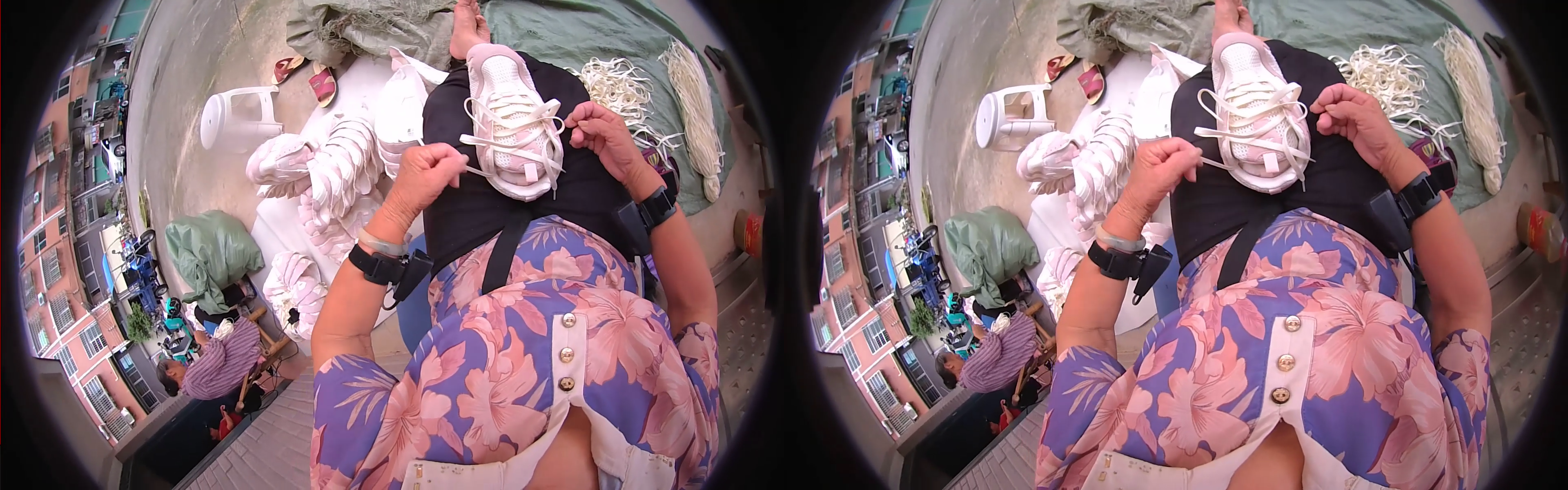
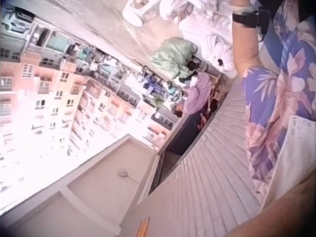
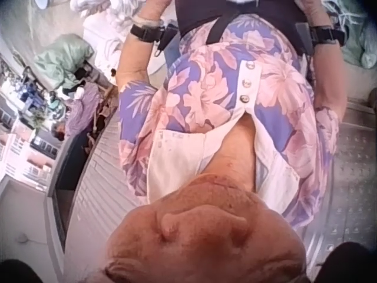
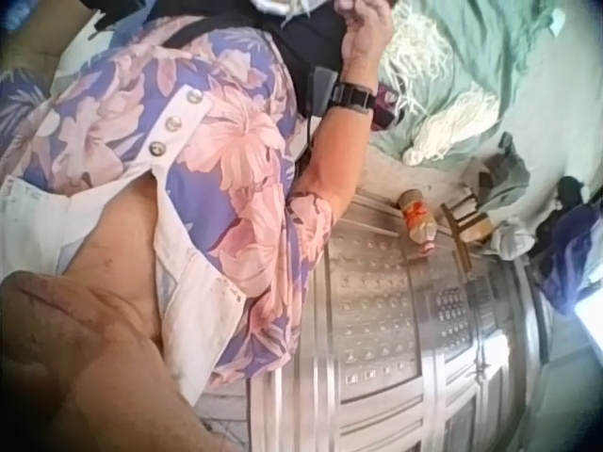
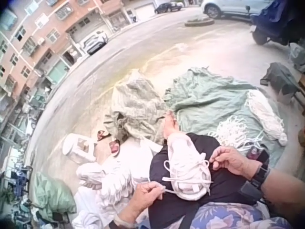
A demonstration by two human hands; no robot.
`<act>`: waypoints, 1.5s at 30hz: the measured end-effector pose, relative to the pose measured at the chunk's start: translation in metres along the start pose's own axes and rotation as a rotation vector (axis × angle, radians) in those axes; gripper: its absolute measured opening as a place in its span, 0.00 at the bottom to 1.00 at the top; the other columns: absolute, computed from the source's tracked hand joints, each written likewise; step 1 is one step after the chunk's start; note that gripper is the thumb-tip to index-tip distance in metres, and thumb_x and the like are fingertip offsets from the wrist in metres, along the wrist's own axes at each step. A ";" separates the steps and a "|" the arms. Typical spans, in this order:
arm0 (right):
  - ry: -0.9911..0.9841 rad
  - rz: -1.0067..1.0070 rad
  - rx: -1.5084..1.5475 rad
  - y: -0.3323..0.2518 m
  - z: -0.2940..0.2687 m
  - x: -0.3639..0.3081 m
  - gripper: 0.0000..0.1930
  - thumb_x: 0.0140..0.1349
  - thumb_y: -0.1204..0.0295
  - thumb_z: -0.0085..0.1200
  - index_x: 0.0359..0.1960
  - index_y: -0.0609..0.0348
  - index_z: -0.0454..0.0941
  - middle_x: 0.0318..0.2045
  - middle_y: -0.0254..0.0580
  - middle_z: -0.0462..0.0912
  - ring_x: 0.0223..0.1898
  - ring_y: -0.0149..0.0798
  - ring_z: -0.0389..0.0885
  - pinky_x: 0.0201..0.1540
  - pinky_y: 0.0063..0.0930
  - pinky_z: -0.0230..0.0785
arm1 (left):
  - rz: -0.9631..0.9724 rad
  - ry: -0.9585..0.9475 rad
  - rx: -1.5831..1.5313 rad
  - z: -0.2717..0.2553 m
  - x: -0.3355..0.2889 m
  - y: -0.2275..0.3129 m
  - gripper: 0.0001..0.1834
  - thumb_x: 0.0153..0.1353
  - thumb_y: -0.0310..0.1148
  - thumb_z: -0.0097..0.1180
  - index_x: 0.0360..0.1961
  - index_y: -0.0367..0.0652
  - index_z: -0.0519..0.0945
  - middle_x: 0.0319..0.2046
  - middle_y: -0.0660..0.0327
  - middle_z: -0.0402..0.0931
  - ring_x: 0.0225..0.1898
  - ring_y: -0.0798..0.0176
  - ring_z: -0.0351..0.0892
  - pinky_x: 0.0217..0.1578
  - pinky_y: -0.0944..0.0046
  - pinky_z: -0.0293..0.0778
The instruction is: The recorder is lacing several pairs of white and pink shoes.
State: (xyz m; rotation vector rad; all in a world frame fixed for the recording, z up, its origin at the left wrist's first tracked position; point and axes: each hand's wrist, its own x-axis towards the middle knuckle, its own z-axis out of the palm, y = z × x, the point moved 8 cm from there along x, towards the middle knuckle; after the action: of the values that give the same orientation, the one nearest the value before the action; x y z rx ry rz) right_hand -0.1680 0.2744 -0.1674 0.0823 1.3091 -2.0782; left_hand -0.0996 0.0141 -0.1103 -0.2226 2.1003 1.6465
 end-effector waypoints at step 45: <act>-0.030 -0.333 -0.878 -0.006 0.055 -0.015 0.23 0.52 0.67 0.59 0.49 0.60 0.68 0.34 0.36 0.73 0.31 0.27 0.71 0.36 0.19 0.66 | 0.331 1.110 0.370 -0.112 -0.116 0.031 0.05 0.50 0.25 0.54 0.23 0.37 0.70 0.18 0.67 0.67 0.19 0.75 0.63 0.22 0.73 0.64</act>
State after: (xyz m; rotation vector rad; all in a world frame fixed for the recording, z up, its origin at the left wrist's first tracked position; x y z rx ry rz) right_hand -0.1438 0.2385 -0.1302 -0.5784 2.2034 -1.5504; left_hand -0.0380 -0.1012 -0.0111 -0.8564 3.3587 1.3700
